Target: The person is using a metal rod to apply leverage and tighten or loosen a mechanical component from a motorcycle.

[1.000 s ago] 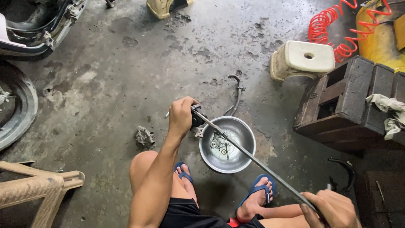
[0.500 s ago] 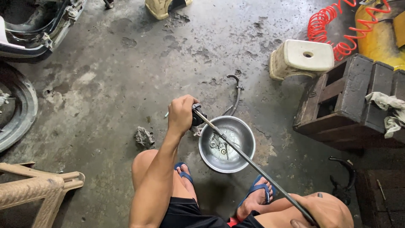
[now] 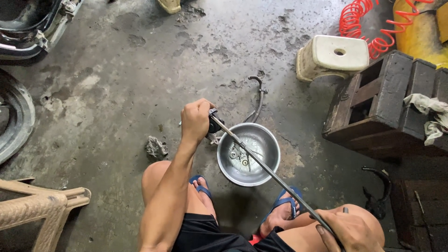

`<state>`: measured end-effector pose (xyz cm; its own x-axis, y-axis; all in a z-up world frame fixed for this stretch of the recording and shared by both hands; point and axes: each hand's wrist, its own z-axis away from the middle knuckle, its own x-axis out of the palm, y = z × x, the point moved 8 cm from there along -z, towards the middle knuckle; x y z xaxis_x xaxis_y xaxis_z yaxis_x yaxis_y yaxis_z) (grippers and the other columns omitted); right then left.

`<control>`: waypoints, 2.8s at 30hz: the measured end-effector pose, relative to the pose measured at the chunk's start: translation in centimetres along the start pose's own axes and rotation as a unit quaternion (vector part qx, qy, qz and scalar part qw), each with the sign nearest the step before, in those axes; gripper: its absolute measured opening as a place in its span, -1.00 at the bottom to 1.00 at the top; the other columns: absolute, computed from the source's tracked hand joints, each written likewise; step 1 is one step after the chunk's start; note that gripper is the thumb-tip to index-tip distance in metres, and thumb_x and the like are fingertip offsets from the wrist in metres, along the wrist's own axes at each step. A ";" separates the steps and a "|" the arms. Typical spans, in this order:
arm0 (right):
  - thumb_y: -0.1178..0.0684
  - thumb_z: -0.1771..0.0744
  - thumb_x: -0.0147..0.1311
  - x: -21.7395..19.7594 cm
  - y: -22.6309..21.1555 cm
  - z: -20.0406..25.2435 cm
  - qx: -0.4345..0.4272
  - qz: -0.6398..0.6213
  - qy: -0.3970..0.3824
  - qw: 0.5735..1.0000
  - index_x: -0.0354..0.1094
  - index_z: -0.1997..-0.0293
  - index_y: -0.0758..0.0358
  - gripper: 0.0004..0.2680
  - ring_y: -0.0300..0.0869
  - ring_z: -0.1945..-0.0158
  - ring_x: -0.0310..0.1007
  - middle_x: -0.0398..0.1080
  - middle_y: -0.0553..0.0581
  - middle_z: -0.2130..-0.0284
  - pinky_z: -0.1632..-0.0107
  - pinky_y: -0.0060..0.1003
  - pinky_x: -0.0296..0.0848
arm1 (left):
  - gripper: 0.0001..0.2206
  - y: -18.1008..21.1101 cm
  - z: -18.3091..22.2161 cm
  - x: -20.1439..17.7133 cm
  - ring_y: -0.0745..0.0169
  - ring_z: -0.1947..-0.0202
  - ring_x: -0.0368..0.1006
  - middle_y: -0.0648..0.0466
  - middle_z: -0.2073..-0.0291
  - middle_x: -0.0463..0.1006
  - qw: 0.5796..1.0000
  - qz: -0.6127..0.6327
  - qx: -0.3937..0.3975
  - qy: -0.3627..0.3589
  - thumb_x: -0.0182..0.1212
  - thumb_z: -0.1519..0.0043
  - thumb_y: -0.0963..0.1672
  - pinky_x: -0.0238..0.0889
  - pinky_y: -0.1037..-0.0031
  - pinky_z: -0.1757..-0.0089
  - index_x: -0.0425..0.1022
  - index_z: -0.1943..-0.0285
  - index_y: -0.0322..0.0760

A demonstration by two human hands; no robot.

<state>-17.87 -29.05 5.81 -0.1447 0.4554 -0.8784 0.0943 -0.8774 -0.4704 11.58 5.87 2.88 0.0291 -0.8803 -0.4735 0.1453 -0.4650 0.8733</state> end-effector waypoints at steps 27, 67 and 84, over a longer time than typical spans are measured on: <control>-0.05 -0.38 -0.10 -6.6 -4.6 -1.8 -0.354 0.308 0.029 0.883 0.45 0.01 0.23 -0.76 -0.14 0.67 0.21 0.26 -0.11 0.75 0.52 -0.18 0.11 | -0.66 -2.9 -0.2 1.8 -0.01 0.27 0.51 0.01 0.39 0.66 0.998 -0.064 -0.022 -0.002 -0.11 -0.13 -0.03 0.24 0.27 0.19 0.63 0.47 -0.11; -0.10 -0.44 -0.15 -0.1 -1.4 -15.9 0.023 -0.164 -0.148 0.975 0.32 0.43 0.21 -0.70 -0.03 0.51 0.35 0.37 0.21 0.67 0.27 -0.10 0.44 | -0.71 2.5 4.3 2.2 -0.36 0.29 0.50 -0.16 0.47 0.54 0.986 0.034 0.126 0.100 -0.09 -0.32 -0.04 0.33 0.02 0.16 0.47 0.38 -0.17; -0.19 -0.42 -0.03 -3.4 -3.8 -14.8 -0.156 0.318 0.294 0.888 0.42 0.17 -0.08 -0.84 -0.22 0.42 0.35 0.26 -0.11 0.54 0.37 -0.39 0.37 | -0.66 3.2 3.3 2.9 -0.49 0.20 0.47 -0.26 0.41 0.55 0.987 0.057 0.063 0.134 -0.12 -0.33 -0.03 0.26 -0.08 0.12 0.49 0.36 -0.26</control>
<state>-3.17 -25.06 9.32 0.5662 -0.0361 -0.8235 0.2551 -0.9423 0.2168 8.87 1.49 4.72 0.3022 -0.8789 -0.3690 0.0028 -0.3862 0.9224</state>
